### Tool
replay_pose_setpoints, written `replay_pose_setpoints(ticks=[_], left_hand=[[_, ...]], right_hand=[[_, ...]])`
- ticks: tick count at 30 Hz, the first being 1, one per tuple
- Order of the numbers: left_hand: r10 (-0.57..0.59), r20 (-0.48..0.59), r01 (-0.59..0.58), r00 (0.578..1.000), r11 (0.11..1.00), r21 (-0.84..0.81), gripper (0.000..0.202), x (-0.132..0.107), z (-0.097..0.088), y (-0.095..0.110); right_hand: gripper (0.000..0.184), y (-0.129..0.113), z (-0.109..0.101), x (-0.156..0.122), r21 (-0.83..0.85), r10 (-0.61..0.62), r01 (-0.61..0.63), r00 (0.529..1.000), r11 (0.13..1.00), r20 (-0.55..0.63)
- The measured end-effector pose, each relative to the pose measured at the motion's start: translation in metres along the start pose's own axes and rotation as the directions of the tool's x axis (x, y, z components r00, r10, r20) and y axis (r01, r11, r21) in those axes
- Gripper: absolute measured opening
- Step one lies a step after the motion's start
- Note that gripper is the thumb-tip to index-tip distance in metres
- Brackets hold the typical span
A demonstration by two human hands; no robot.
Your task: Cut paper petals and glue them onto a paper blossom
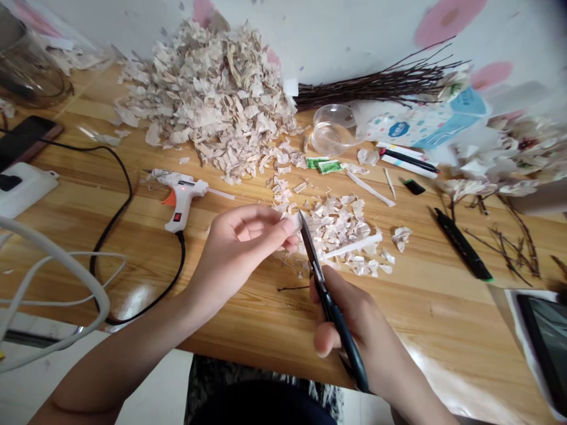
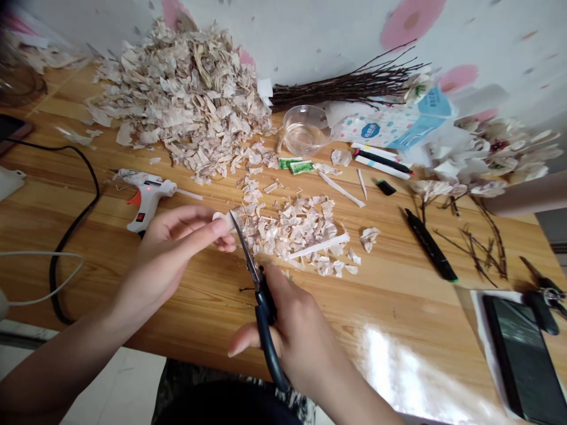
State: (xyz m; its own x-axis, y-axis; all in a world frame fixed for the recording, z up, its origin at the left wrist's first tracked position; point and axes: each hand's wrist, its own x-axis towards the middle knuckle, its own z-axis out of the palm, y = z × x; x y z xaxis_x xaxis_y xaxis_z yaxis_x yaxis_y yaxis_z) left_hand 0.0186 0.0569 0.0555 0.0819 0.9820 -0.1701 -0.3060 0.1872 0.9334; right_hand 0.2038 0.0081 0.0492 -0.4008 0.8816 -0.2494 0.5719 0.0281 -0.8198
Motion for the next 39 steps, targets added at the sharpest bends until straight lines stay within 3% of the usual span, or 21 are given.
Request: replay_pose_setpoints(ticks=[9,16,29,39], left_hand=[[0.008,0.009,-0.007,1.0,1.0,-0.012,0.007,-0.001,0.001,0.001],[-0.032,0.049,0.033,0.998,0.999,-0.028,0.007,-0.001,0.003,0.004],[-0.063,0.069,0.064,0.996,0.998,-0.011,0.009,0.002,-0.002,0.007],[-0.035,0.039,0.03,0.999,0.991,0.127,0.008,0.003,-0.009,0.005]], right_hand=[[0.066,-0.005,0.001,0.0,-0.028,-0.012,0.013,0.998,1.0,0.056],[0.082,-0.003,0.002,0.0,0.04,0.008,-0.01,0.998,0.999,0.056],[0.07,-0.005,-0.002,0.001,-0.004,0.046,-0.046,0.998,0.999,0.047],[0.069,-0.005,-0.004,-0.001,0.033,0.038,-0.039,0.999,0.999,0.038]])
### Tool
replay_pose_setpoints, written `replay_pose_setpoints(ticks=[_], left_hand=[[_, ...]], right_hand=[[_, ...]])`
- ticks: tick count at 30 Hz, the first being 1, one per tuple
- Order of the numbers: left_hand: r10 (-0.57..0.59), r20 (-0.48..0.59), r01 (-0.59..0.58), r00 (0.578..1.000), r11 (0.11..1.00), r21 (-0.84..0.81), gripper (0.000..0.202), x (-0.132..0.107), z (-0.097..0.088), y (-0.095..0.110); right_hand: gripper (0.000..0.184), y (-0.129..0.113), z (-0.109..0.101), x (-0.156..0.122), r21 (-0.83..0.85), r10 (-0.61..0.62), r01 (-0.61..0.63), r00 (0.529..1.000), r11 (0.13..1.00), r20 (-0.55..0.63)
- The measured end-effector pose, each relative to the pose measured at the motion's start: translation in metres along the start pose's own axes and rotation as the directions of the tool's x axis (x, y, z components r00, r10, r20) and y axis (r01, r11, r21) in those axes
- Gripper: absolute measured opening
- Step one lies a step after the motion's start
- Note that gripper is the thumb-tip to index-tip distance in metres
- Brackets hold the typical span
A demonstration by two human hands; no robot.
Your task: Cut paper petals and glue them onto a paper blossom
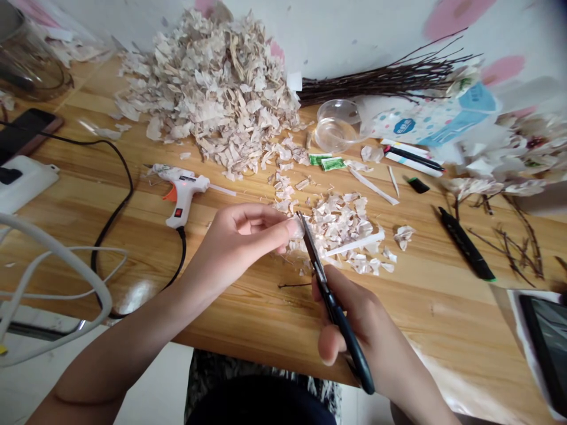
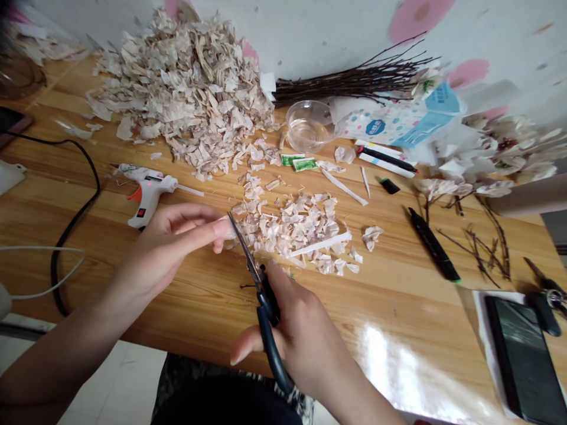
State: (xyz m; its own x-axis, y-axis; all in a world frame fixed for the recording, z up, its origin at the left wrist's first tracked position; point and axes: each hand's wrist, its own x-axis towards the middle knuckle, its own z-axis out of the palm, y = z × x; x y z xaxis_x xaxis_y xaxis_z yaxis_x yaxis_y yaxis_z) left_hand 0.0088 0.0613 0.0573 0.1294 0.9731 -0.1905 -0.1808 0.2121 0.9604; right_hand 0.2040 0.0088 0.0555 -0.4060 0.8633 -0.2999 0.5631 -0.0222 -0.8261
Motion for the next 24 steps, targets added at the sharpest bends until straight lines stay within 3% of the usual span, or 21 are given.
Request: replay_pose_setpoints(ticks=[8,15,17,20,24], left_hand=[[0.058,-0.01,-0.057,0.998,0.991,0.117,0.012,0.0,-0.002,0.001],[0.001,0.0,0.0,1.0,0.997,0.082,0.012,0.001,-0.003,0.004],[-0.014,-0.005,0.014,1.0,0.997,0.071,0.011,0.001,-0.003,0.003],[-0.038,0.003,0.038,0.999,0.998,0.048,0.01,0.0,-0.001,0.002],[-0.145,0.142,0.134,0.979,0.987,0.089,0.011,-0.002,0.005,0.0]], right_hand=[[0.063,0.002,-0.001,-0.001,0.01,-0.024,0.024,1.0,1.0,0.0],[0.059,0.0,-0.004,-0.002,-0.005,-0.029,0.029,1.0,1.0,-0.006],[0.061,0.003,-0.002,-0.002,0.022,-0.028,0.029,0.998,0.999,-0.051],[0.058,0.009,0.004,-0.001,0.209,-0.021,0.057,0.985,0.976,-0.17],[0.028,0.008,0.011,0.003,0.373,0.027,0.138,0.914,0.917,-0.404]])
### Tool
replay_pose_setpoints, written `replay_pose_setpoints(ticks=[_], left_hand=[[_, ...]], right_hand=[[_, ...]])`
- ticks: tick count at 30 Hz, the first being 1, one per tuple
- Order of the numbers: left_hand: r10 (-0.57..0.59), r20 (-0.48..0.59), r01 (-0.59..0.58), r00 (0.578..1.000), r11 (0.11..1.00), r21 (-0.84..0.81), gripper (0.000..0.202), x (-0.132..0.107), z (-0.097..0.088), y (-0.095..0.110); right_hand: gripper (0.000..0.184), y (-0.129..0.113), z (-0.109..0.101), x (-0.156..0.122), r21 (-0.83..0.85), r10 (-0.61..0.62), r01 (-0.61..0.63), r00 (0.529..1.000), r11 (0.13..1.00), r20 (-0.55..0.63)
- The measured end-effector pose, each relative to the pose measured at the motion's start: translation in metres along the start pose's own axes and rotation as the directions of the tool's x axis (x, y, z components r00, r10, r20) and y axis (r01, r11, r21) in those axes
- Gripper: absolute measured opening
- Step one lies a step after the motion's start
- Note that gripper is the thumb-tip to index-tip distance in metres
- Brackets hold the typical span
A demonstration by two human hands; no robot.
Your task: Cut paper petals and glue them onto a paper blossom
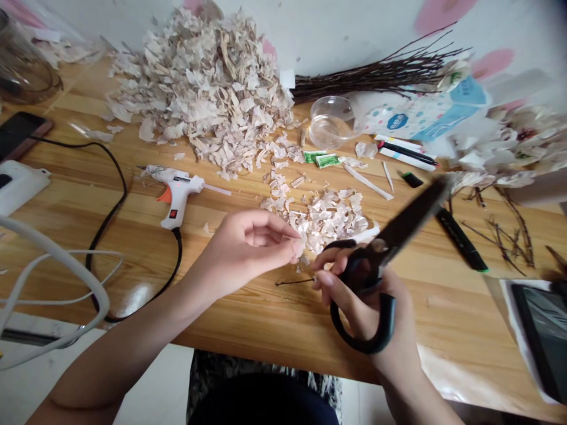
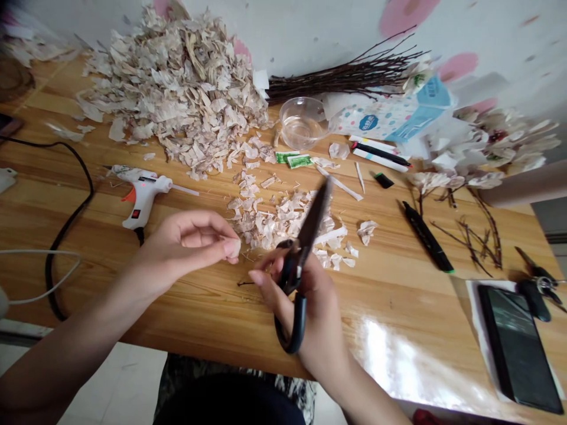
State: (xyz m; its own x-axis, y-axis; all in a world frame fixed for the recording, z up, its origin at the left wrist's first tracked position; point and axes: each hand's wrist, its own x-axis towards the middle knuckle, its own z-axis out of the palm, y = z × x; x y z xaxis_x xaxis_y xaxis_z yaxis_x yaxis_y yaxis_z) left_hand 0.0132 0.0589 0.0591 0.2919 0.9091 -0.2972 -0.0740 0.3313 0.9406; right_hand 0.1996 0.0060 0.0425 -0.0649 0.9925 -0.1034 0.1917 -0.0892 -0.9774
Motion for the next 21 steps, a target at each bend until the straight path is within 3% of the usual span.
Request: replay_pose_setpoints(ticks=[4,11,17,21], left_hand=[[-0.069,0.136,0.057,0.988,0.994,0.088,0.006,-0.002,0.008,-0.005],[-0.044,0.125,0.021,0.991,0.983,0.18,0.01,-0.003,0.011,-0.013],[-0.035,0.097,0.027,0.995,0.996,0.084,0.007,-0.002,0.014,-0.011],[0.022,-0.029,-0.021,0.999,0.998,0.061,0.014,-0.002,0.014,-0.006]], right_hand=[[0.028,-0.006,0.005,0.006,0.04,-0.077,0.082,0.992,0.996,-0.103],[0.028,-0.004,0.007,0.011,0.121,-0.086,0.1,0.989,0.988,-0.119],[0.028,0.007,0.005,0.013,0.214,-0.081,0.09,0.995,0.973,-0.051],[0.055,0.006,-0.004,0.004,0.166,-0.029,0.008,0.992,0.986,0.121]])
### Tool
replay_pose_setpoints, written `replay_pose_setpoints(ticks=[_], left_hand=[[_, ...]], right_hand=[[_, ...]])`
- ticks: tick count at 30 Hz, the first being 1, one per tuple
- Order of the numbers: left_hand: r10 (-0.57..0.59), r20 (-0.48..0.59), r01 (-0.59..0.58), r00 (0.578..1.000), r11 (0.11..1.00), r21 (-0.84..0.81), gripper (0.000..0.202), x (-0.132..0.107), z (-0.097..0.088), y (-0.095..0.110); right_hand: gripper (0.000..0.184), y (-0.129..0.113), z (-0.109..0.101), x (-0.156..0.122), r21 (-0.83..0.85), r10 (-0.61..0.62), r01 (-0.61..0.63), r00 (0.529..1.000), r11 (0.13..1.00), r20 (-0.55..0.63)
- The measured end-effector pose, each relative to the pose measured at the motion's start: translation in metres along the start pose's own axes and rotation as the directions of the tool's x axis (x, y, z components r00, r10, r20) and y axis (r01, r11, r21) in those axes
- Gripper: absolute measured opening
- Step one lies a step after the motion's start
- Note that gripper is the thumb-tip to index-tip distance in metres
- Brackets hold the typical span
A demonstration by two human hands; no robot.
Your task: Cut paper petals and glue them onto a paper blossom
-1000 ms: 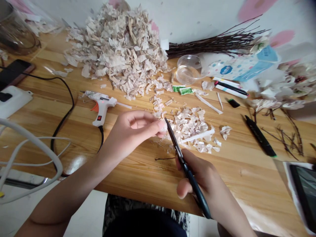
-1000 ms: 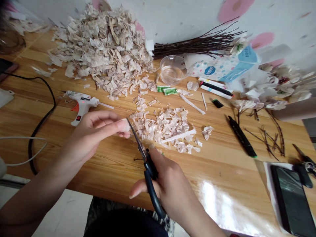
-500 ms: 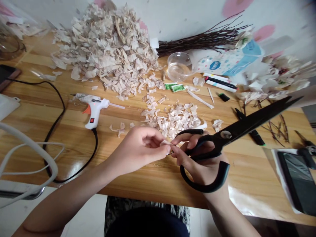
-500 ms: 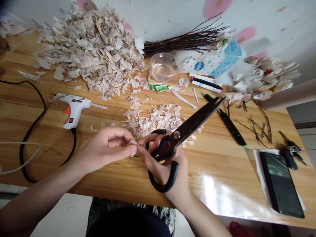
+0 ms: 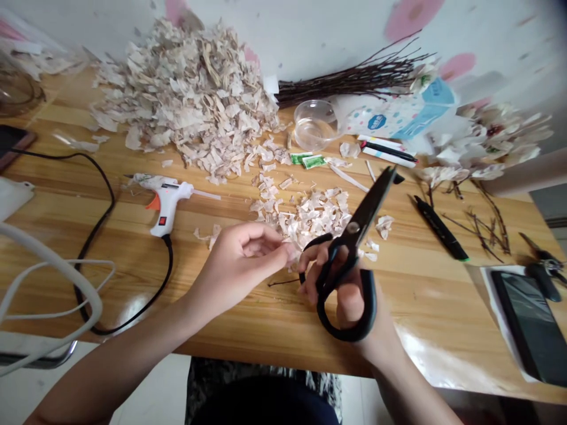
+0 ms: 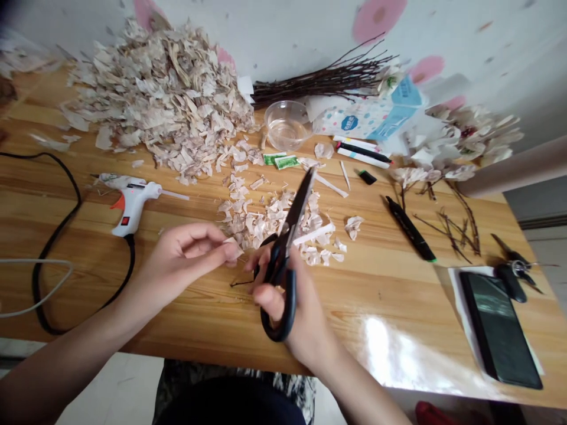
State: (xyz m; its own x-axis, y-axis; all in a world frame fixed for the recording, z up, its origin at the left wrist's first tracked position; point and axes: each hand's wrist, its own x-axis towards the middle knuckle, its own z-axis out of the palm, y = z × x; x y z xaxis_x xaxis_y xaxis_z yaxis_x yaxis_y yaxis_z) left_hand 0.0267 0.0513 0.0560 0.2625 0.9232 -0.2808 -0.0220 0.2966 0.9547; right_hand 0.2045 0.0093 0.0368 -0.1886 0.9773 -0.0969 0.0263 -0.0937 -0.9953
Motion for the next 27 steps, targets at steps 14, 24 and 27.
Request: replay_pose_setpoints(ticks=[14,24,27], left_hand=[[0.1,-0.258,-0.149,0.961,0.973,-0.178,0.018,-0.005,-0.006,0.004],[0.059,-0.145,-0.082,0.988,0.983,-0.162,0.016,-0.008,-0.004,0.007],[0.022,-0.12,-0.041,0.992,0.987,-0.157,0.014,-0.008,-0.004,0.01]], right_hand=[[0.081,-0.015,0.012,-0.02,-0.499,0.114,0.032,0.959,0.866,0.26],[0.083,-0.017,0.014,-0.014,-0.506,0.15,-0.014,0.962,0.862,0.228],[0.081,-0.016,0.011,-0.013,-0.495,0.123,0.006,0.966,0.869,0.229]])
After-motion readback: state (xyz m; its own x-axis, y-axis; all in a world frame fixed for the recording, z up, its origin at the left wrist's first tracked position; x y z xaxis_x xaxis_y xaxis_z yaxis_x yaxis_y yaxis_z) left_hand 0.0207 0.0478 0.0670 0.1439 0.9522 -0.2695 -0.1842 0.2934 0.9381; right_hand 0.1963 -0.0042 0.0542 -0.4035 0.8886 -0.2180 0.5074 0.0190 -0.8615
